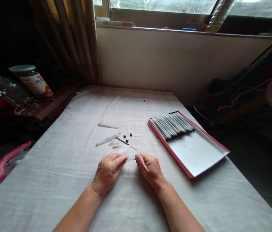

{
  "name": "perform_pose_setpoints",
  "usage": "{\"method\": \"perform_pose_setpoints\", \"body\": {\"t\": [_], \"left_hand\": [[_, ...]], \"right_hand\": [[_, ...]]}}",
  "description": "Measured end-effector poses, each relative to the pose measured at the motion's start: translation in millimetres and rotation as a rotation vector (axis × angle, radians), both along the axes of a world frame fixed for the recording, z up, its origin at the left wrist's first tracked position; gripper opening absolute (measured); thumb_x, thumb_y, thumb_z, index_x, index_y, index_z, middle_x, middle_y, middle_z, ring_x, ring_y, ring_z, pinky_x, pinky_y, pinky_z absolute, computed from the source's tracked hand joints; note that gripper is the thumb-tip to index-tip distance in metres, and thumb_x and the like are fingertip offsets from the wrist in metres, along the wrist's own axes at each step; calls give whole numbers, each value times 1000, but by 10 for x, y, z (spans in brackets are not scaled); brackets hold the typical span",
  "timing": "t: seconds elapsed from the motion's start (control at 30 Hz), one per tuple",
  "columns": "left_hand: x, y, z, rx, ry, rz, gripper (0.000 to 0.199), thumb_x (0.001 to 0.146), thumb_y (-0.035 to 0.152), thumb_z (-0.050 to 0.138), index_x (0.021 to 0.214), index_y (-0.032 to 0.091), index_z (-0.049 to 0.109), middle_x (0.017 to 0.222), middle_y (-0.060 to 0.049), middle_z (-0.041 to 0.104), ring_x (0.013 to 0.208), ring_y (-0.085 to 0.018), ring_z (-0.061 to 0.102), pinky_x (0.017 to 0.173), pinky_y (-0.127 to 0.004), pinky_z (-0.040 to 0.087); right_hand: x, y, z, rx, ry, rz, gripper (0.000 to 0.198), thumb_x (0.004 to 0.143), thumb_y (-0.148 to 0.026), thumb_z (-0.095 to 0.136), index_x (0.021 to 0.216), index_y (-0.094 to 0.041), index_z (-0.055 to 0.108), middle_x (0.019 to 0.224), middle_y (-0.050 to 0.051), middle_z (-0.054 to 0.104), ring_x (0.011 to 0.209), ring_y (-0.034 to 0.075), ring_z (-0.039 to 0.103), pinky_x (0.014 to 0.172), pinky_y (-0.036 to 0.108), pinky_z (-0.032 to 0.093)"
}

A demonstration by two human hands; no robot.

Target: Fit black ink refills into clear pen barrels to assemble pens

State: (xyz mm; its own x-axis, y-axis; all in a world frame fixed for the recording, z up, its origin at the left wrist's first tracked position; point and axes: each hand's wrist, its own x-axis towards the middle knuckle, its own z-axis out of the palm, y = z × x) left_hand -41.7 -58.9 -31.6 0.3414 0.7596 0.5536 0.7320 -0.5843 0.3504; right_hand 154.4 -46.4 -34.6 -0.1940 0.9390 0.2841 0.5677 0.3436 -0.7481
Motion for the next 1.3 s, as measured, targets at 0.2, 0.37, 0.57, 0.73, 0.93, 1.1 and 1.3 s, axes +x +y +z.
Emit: {"method": "perform_pose_setpoints", "body": {"t": [0.2,0.37,0.57,0.73,0.93,1.1,1.3], "left_hand": [[-16,15,-12,-23,-25,17,21,94,25,50,106,22,67,94,-6,73,86,-18,69,78,-31,55],[-16,7,-20,-30,-10,9,21,94,25,51,107,23,67,95,-5,73,86,-18,68,78,-31,54],[-16,12,-20,-31,-17,9,21,94,25,51,106,22,67,95,-5,73,85,-18,68,78,-30,54],[-19,16,-28,-22,-20,2,20,94,24,51,107,22,66,95,-5,73,86,-18,68,77,-30,53],[-13,11,-21,-29,-22,9,20,93,24,52,107,22,67,95,-5,73,86,-18,68,78,-30,53],[-10,11,-11,-36,-17,14,20,93,24,52,106,22,67,95,-4,73,86,-18,68,78,-30,53],[-2,3,-14,-43,-12,13,19,94,25,52,106,22,66,96,-4,73,88,-18,68,79,-30,53]], "right_hand": [[-8,-23,32,2,175,14,15,88,-28,54,98,-22,63,82,2,70,63,14,62,56,23,47],[0,-11,35,5,102,22,22,92,-31,50,76,-22,62,68,1,66,62,15,61,61,24,47],[5,-23,29,-37,152,27,18,88,-30,54,101,-20,62,78,2,70,59,13,61,56,22,47],[5,-13,12,-5,158,50,11,88,-26,53,89,-21,63,77,2,69,65,14,63,62,23,48],[22,-17,7,-51,180,42,16,87,-29,55,99,-20,63,82,4,71,66,15,64,64,24,50],[33,-17,2,-63,182,58,11,88,-27,54,91,-20,63,79,3,69,67,14,63,63,24,49],[28,-15,4,-79,197,60,15,87,-30,56,96,-20,64,82,4,70,66,14,63,64,25,50]]}}
